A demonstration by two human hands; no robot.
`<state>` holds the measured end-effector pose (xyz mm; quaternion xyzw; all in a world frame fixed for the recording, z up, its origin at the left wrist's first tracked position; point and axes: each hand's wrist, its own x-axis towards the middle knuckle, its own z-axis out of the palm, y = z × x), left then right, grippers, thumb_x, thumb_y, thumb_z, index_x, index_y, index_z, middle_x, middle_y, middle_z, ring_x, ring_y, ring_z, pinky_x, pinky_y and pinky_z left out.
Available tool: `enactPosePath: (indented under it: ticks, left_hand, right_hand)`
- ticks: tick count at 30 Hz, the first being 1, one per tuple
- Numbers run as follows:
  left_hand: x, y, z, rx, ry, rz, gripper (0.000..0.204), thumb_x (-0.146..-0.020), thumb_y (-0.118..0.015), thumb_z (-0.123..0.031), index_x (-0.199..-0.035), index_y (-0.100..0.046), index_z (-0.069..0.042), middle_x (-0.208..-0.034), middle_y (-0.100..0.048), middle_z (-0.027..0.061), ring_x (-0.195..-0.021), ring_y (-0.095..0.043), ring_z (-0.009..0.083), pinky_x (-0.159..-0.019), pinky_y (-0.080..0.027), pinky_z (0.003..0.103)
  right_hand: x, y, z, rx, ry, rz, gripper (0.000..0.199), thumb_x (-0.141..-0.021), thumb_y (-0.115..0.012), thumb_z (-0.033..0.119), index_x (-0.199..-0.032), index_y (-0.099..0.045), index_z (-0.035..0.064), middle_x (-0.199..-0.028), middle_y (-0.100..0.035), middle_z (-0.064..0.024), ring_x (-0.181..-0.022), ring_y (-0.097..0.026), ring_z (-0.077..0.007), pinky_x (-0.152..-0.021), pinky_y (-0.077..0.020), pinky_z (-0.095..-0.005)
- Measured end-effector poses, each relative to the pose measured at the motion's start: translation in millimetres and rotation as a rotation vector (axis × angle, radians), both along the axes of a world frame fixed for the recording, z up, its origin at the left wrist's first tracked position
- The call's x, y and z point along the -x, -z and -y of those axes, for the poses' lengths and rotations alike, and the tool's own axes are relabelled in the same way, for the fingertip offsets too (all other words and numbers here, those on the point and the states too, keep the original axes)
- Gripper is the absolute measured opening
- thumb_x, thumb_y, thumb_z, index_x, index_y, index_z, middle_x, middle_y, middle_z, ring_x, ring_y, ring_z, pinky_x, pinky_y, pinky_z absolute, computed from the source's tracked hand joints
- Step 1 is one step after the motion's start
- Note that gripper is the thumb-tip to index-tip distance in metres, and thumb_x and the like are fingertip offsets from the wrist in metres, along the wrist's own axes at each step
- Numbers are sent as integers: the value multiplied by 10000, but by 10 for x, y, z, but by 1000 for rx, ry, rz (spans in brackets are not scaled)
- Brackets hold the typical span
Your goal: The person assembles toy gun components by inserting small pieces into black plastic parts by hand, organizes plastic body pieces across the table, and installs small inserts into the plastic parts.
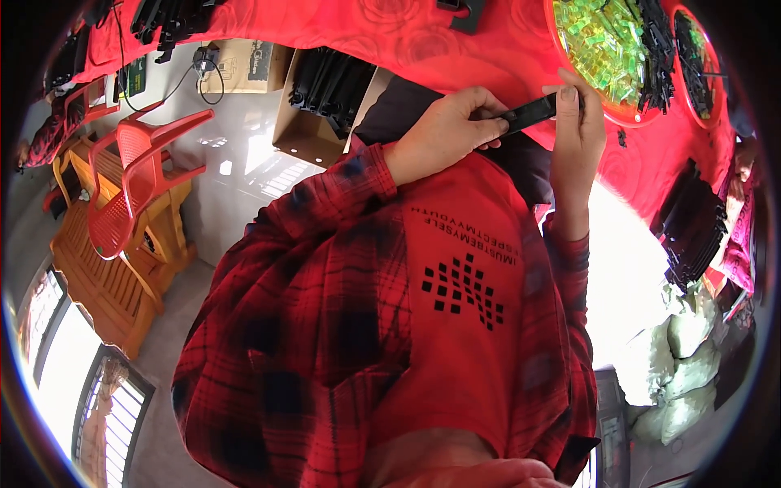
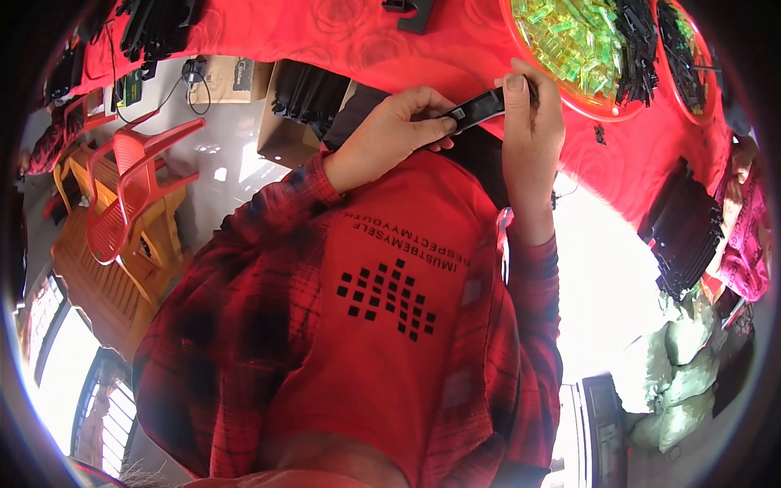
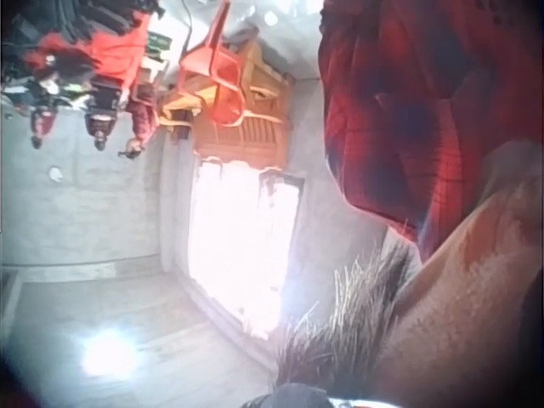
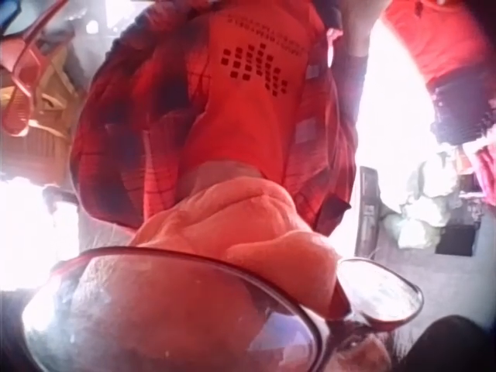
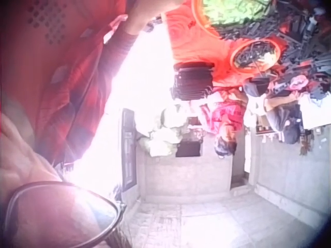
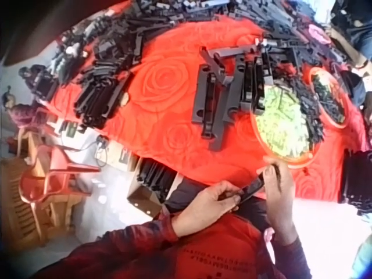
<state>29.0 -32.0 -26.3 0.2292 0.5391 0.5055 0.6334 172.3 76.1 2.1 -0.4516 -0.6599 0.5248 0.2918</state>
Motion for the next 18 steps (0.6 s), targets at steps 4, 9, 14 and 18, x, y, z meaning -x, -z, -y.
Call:
enactPosePath:
  ticks: [4,9,14,18]
  left_hand:
    - [1,-13,-23,19,37,156,225,-970,-554,-68,-1158,-567,55,-1009,-635,69,-880,-643,121,-812,-527,234]
    - [26,-76,-83,14,-2,115,220,-980,-535,-69,-1161,-559,54,-1005,-630,65,-892,-635,110,-827,-520,235]
    - [-25,-12,-97,-76,-70,-127,182,-982,-534,-66,-1124,-567,44,-962,-637,51,-846,-620,100,-769,-510,236]
    - [-33,-46,-115,-49,-57,-275,202,-960,-561,-62,-1126,-564,54,-934,-641,70,-837,-619,108,-749,-510,255]
  right_hand:
    - [82,63,-77,-11,29,9,331,-1023,-509,204,-1218,-539,-62,-983,-650,-96,-898,-578,-122,-824,-463,-258]
    - [191,92,-10,-54,86,-58,454,-1015,-523,232,-1322,-435,-90,-1024,-645,-94,-931,-567,-122,-861,-447,-262]
    - [256,42,142,77,58,-108,468,-938,-601,91,-1315,-388,-86,-999,-609,-107,-863,-590,-147,-811,-493,-287]
    - [247,212,197,55,17,-61,453,-891,-637,68,-1276,-438,-65,-1035,-585,-114,-843,-590,-139,-761,-505,-287]
